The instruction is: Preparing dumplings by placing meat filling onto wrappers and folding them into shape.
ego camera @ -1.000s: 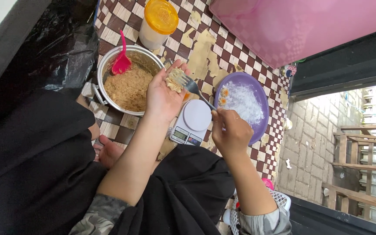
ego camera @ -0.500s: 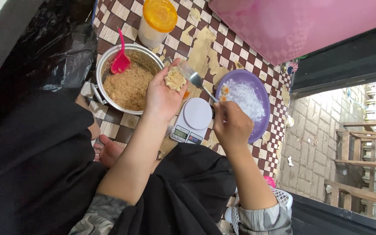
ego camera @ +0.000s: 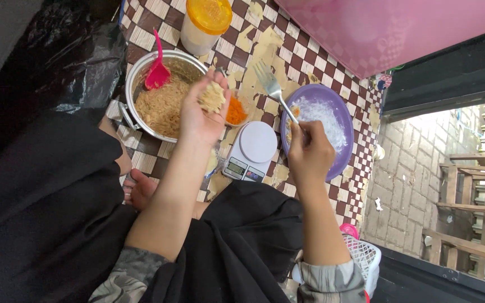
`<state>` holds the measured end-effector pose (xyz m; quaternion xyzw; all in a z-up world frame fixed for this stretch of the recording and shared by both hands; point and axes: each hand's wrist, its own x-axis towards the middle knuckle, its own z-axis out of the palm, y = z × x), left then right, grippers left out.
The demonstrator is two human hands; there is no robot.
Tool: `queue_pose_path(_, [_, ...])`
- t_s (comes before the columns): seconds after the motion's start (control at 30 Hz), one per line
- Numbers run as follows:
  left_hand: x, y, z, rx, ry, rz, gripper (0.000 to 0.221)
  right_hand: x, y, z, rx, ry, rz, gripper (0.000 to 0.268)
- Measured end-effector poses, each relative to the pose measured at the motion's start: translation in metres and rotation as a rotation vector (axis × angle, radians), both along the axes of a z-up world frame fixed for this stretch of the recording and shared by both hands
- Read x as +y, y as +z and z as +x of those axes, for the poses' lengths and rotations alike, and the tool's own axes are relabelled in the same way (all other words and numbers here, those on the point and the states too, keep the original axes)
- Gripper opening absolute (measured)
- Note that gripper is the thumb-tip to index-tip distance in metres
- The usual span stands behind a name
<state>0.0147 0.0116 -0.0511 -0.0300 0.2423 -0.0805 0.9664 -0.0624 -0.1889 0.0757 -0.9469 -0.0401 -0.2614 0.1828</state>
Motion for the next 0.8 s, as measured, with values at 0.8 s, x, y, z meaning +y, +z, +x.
queue_pose_path(0.8, [0.027,0.017,0.003,-0.024,0.173,0.146,0.05,-0.042,-0.231,0.092,0.535,-0.133,0.141,0.021])
